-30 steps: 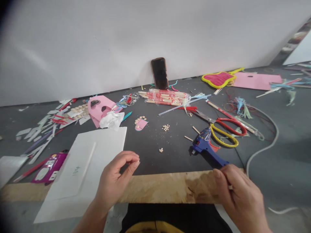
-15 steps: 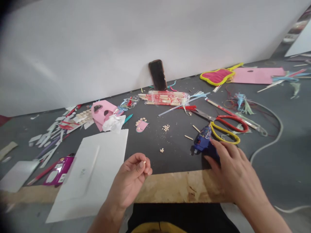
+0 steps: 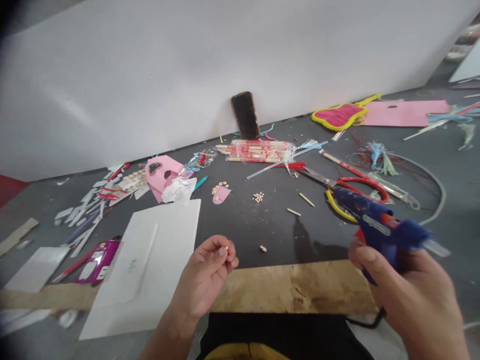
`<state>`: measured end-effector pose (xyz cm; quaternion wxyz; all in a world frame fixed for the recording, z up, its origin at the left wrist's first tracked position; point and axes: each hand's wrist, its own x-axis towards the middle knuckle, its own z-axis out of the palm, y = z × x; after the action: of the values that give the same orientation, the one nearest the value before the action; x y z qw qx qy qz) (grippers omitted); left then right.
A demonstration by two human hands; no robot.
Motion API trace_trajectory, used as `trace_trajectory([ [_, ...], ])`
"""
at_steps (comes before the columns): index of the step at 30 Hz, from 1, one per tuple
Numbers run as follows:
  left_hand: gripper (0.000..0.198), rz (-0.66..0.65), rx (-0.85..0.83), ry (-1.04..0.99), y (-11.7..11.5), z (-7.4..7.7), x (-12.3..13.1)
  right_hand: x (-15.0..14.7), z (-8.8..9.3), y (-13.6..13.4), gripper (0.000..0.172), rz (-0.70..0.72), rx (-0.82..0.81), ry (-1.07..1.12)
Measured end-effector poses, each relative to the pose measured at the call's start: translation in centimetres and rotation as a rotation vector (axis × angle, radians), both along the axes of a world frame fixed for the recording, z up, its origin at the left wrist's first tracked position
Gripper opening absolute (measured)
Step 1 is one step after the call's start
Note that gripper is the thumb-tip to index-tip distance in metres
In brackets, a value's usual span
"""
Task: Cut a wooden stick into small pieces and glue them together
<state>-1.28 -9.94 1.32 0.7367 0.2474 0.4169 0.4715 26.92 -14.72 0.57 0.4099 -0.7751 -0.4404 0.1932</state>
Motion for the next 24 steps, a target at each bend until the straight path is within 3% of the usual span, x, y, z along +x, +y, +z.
trace_trajectory([
  [2, 0.018, 0.001, 0.002, 0.036, 0.1, -0.1, 0.2, -0.5, 0.1, 0.2, 0.039, 0.002, -0.067, 0.312],
  [4, 0.018, 0.001, 0.000, 0.076, 0.2, -0.3, 0.3, -1.3, 0.1, 0.7, 0.041, 0.023, -0.061, 0.441],
  [8, 0.017, 0.006, -0.004, 0.115, 0.4, -0.7, 0.5, -3.0, 0.3, 1.1, 0.041, 0.142, -0.039, 0.455],
  [14, 0.020, 0.021, -0.023, 0.111, 0.8, -0.9, 0.6, -5.6, 0.1, -0.5, 0.040, 0.312, 0.028, 0.460],
  [18, 0.021, 0.009, -0.002, 0.125, 1.0, -0.6, 0.7, -6.4, -0.1, -1.3, 0.035, 0.521, 0.019, 0.550],
  [24, 0.020, 0.032, 0.065, 0.170, 0.8, -0.3, 1.0, -7.3, -0.3, -2.0, 0.031, 0.497, 0.003, 0.654],
])
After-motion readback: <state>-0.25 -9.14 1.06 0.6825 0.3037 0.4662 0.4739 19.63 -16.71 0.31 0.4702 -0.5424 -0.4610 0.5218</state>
